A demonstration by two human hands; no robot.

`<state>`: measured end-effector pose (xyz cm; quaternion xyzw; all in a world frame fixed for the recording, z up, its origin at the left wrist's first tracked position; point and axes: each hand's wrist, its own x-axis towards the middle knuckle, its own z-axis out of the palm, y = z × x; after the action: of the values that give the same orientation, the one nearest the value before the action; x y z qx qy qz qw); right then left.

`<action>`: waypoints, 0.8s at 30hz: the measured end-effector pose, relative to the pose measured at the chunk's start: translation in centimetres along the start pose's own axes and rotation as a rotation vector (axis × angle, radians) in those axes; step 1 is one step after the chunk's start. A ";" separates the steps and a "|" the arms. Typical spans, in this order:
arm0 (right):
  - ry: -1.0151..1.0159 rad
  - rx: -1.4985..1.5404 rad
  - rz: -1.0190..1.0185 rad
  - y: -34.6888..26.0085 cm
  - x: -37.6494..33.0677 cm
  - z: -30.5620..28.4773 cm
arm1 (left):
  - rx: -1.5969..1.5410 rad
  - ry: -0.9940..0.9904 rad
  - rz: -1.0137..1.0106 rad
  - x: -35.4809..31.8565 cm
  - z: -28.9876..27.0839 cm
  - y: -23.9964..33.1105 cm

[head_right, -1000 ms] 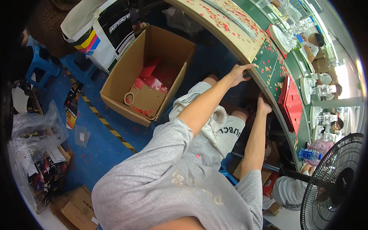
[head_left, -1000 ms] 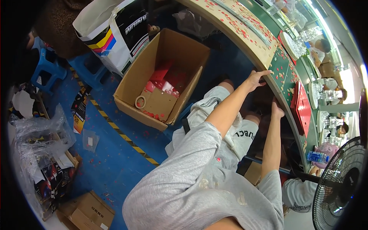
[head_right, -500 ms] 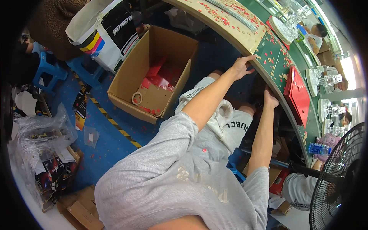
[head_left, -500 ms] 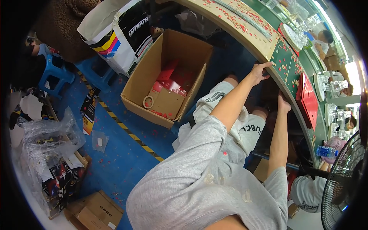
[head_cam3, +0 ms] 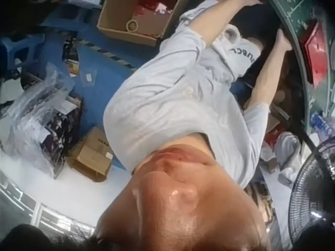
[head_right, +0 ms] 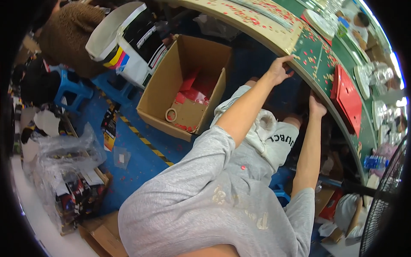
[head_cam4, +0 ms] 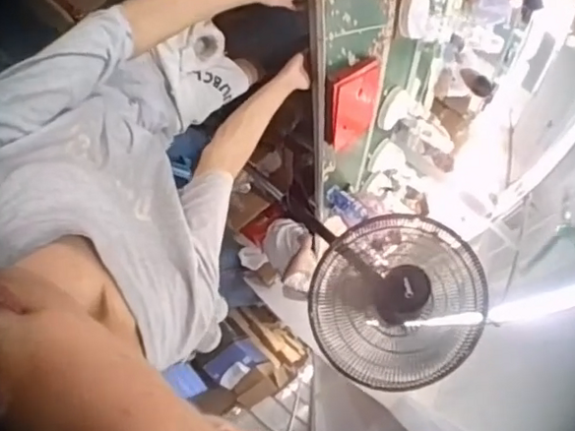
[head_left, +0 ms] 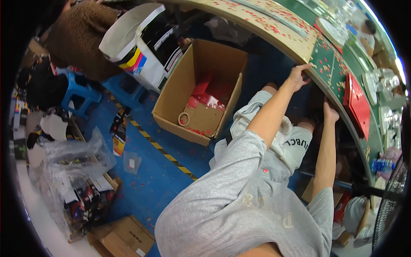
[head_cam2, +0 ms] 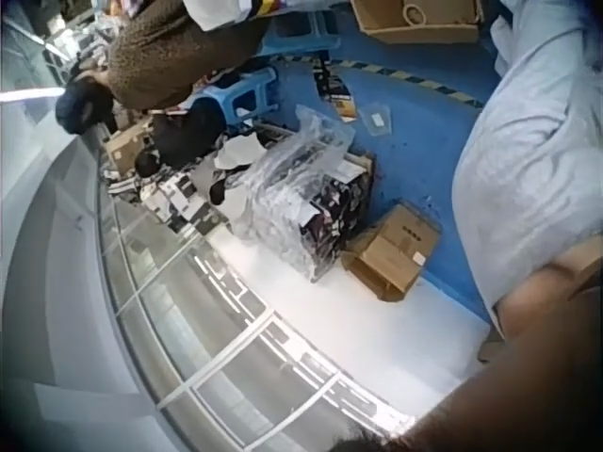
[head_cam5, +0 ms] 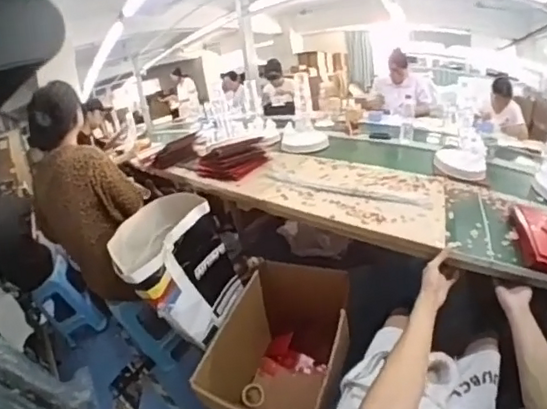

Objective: Assembling a light fixture component by threading wire through a cardboard base and attaching it to a circular LED module.

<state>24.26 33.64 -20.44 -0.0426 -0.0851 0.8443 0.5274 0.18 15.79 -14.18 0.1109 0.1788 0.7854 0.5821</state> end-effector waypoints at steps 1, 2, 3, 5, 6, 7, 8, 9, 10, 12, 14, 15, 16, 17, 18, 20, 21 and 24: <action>0.000 -0.039 -0.017 1.0 -0.6 0.3 | -0.001 0.001 0.007 -0.1 -0.5 -0.1; 0.004 -0.029 -0.028 1.4 -1.1 0.7 | -0.015 -0.031 -0.019 -0.1 -0.6 -0.1; 0.004 -0.016 -0.038 2.1 -1.6 1.4 | -0.022 -0.039 -0.021 -0.1 -0.6 -0.1; 0.117 -0.018 -0.064 5.7 -3.2 3.4 | -0.013 0.001 -0.010 -0.8 -1.7 0.8; 0.104 -0.026 -0.089 5.9 -3.2 4.2 | -0.015 -0.003 -0.009 -0.6 -1.3 1.1; 0.093 -0.036 -0.114 5.8 -3.1 4.8 | -0.019 -0.008 -0.009 -0.6 -0.7 1.4; 0.075 -0.019 -0.128 5.3 -3.3 5.1 | 0.007 -0.028 -0.023 -0.7 0.1 1.6; 0.056 0.003 -0.120 6.0 -3.5 5.8 | 0.104 -0.025 -0.039 -1.2 0.0 2.5; 0.087 -0.078 -0.159 7.1 -4.2 6.2 | 0.301 0.100 -0.104 -2.2 -0.4 3.1; 0.132 -0.170 -0.195 8.6 -4.7 7.3 | 0.787 0.298 -0.137 -5.1 -1.9 4.7; 0.182 -0.138 -0.249 8.2 -5.4 6.8 | 0.931 0.219 -0.011 -10.5 -1.5 5.5; 0.199 -0.086 -0.274 8.6 -5.4 7.2 | 0.922 0.197 -0.010 -13.3 -0.8 7.1; 0.132 -0.092 -0.275 7.5 -4.8 6.6 | 0.919 0.135 -0.010 -15.6 -0.3 8.0; 0.082 -0.109 -0.286 5.8 -4.3 4.9 | 0.879 0.075 0.017 -17.9 1.6 8.2; 0.112 -0.001 -0.283 2.1 -3.9 2.4 | 0.906 -0.050 0.071 -19.3 2.9 7.7; 0.211 0.060 -0.200 5.1 -4.7 3.6 | 0.872 -0.308 0.125 -23.0 5.3 9.8; 0.247 0.125 -0.094 10.1 -4.3 6.2 | 0.902 -0.401 0.202 -24.8 6.9 11.2; 0.333 0.156 -0.261 10.5 -5.8 8.2 | 0.816 -0.832 0.131 -23.9 12.2 9.8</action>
<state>16.18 23.12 -14.47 -0.1290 0.0641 0.7543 0.6406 3.38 -7.72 1.75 0.6360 0.2160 0.5776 0.4639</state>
